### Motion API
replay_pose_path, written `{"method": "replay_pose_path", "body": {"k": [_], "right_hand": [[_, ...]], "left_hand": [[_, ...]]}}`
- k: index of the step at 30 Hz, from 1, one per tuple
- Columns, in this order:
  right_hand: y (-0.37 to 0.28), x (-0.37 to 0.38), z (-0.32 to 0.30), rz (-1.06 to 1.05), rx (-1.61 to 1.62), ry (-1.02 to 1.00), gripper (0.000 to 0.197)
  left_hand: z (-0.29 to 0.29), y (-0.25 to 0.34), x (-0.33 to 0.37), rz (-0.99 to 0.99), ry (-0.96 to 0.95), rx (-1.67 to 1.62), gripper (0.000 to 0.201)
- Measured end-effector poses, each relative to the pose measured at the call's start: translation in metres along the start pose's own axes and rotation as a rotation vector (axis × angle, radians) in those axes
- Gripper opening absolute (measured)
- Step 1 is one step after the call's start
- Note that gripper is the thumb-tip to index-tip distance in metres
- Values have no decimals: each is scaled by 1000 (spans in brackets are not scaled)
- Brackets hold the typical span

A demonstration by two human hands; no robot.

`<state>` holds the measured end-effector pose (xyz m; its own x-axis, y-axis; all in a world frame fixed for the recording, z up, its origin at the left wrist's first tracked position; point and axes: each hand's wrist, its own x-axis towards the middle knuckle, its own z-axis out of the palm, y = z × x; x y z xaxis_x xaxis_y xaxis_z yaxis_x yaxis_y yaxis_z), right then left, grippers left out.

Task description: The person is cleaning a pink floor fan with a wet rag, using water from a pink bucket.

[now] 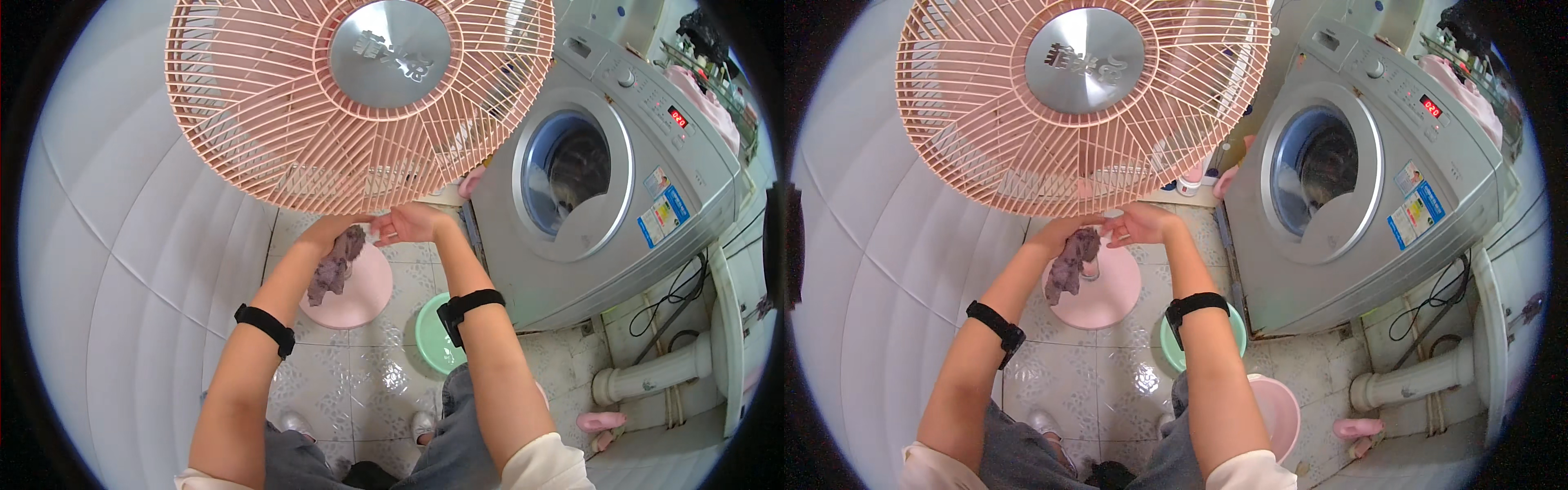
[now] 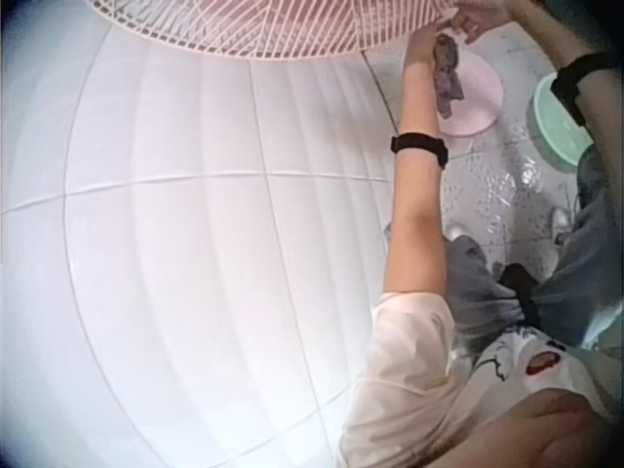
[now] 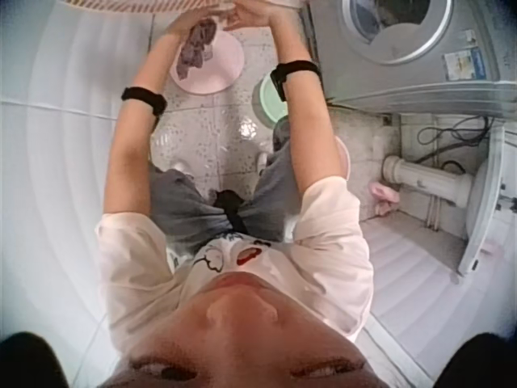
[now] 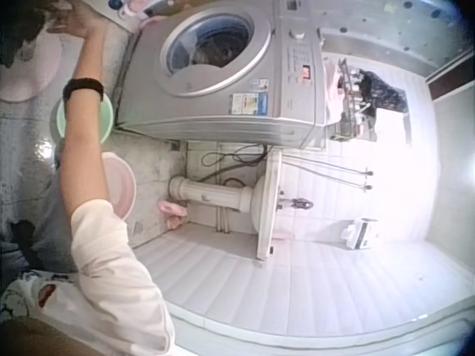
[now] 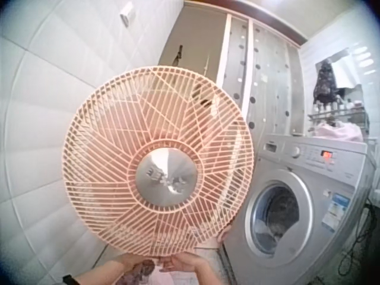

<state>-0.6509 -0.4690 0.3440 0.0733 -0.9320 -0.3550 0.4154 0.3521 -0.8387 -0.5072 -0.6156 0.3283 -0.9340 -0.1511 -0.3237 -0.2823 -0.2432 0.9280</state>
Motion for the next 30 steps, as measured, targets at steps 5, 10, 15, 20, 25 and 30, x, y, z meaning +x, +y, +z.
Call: {"method": "replay_pose_path", "body": {"k": [5, 10, 15, 20, 25, 30], "right_hand": [[-6, 10, 17, -138, 9, 22, 51], [-9, -9, -1, 5, 216, 15, 50], [-13, -18, 6, -143, 61, -12, 50], [-13, -25, -2, -180, 58, -83, 54], [-15, -38, -3, -196, 103, -96, 49], [-17, -47, -2, -96, 11, -43, 58]], "left_hand": [[-14, -16, 26, 70, 133, 114, 37], [11, -3, 17, 50, 44, 366, 39], [3, -2, 17, 55, -19, 267, 36], [-6, -4, 11, 139, 63, 126, 31], [-10, 1, 2, 69, 13, 53, 29], [-4, 10, -11, 111, 47, 156, 23]]}}
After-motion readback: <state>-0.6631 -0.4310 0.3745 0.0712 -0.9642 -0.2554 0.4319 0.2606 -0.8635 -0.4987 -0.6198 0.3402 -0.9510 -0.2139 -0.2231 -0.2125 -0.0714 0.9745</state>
